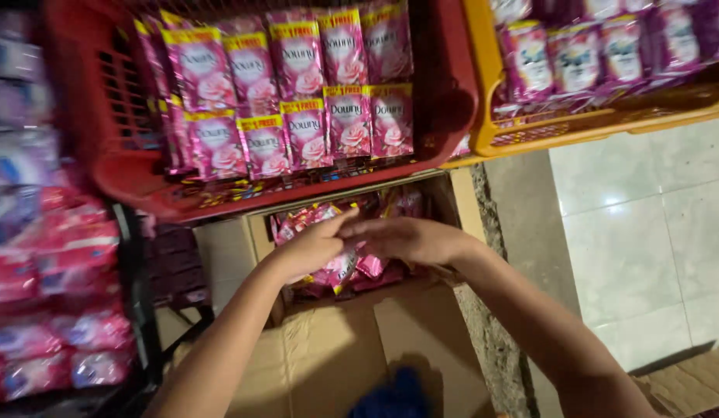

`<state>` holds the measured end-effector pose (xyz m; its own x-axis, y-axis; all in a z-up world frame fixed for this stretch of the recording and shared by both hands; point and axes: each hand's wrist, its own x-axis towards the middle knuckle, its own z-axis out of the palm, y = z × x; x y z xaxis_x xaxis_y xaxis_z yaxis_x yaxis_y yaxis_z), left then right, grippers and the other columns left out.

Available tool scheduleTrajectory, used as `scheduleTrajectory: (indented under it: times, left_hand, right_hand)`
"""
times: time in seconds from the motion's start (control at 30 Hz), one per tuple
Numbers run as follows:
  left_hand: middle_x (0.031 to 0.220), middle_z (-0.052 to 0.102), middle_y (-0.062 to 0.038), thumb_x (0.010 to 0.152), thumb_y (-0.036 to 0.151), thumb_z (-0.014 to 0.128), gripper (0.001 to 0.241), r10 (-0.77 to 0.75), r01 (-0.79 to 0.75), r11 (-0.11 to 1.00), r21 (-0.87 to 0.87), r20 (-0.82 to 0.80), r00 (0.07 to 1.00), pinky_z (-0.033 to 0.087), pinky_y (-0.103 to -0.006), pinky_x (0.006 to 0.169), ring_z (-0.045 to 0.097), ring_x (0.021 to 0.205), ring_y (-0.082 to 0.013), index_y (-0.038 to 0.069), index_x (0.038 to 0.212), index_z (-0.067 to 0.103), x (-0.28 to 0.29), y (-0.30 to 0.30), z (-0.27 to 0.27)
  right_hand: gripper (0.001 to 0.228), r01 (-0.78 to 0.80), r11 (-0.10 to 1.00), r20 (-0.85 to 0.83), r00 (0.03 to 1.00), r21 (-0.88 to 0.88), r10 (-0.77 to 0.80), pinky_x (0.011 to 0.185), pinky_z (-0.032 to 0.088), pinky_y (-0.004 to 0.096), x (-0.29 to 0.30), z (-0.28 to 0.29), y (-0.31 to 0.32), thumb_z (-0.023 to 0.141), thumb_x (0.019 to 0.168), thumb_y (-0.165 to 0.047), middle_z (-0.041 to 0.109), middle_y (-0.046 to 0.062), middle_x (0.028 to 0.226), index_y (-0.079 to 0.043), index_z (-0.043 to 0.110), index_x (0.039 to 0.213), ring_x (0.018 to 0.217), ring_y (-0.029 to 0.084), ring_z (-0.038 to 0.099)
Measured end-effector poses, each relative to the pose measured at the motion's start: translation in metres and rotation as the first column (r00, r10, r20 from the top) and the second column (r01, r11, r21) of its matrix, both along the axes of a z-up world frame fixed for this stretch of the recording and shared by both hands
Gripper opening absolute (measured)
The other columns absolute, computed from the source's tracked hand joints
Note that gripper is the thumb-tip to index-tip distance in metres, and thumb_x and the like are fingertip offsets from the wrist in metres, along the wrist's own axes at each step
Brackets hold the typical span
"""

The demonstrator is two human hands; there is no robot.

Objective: The recorder is cleaning fabric softener sachets with a cloth and organizing them into a cardboard box.

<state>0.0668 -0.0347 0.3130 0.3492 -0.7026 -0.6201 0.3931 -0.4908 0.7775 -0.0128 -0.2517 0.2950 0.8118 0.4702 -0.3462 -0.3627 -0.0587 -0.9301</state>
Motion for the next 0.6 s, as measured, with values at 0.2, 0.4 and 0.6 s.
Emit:
scheduleTrajectory:
  times: [0.2,0.4,0.6]
  left_hand:
    - [0.161,0.035,-0.029,0.069,-0.006,0.044,0.096,0.475,-0.749,0.460,-0.477,-0.580,0.661,0.037,-0.0513,0.115,0.039,0.146,-0.0363,0.009,0.163,0.026,-0.045,0.071,-0.026]
    - [0.168,0.030,-0.014,0.078,-0.001,0.045,0.089,0.422,-0.709,0.328,-0.624,-0.575,0.701,0.044,-0.0414,0.111,0.040,0.147,-0.0309,0.012,0.164,0.026,-0.100,0.117,-0.023]
    - [0.160,0.043,-0.018,0.078,-0.008,0.042,0.092,0.316,-0.767,0.169,-0.619,-0.703,0.637,0.051,-0.0424,0.106,0.055,0.132,-0.0287,0.022,0.164,0.028,-0.131,0.131,-0.016]
  right_hand:
    - [0.049,-0.065,0.741,0.295,0.891,-0.668,0.345,0.082,0.049,0.041,-0.112,0.098,0.065,0.075,0.086,-0.040,0.068,0.005,0.097,-0.017,0.062,0.128,0.091,0.026,0.062]
    - [0.051,0.195,0.497,0.501,0.610,-0.845,0.613,0.079,0.038,0.087,-0.290,-0.092,0.163,0.054,0.103,-0.035,0.029,0.024,0.159,-0.042,0.049,0.153,0.128,0.067,0.032]
    - [0.065,0.494,0.318,0.536,0.398,-0.809,0.745,0.085,0.038,0.080,-0.302,-0.068,0.185,0.053,0.096,-0.032,0.026,0.033,0.160,-0.029,0.043,0.160,0.132,0.069,0.030]
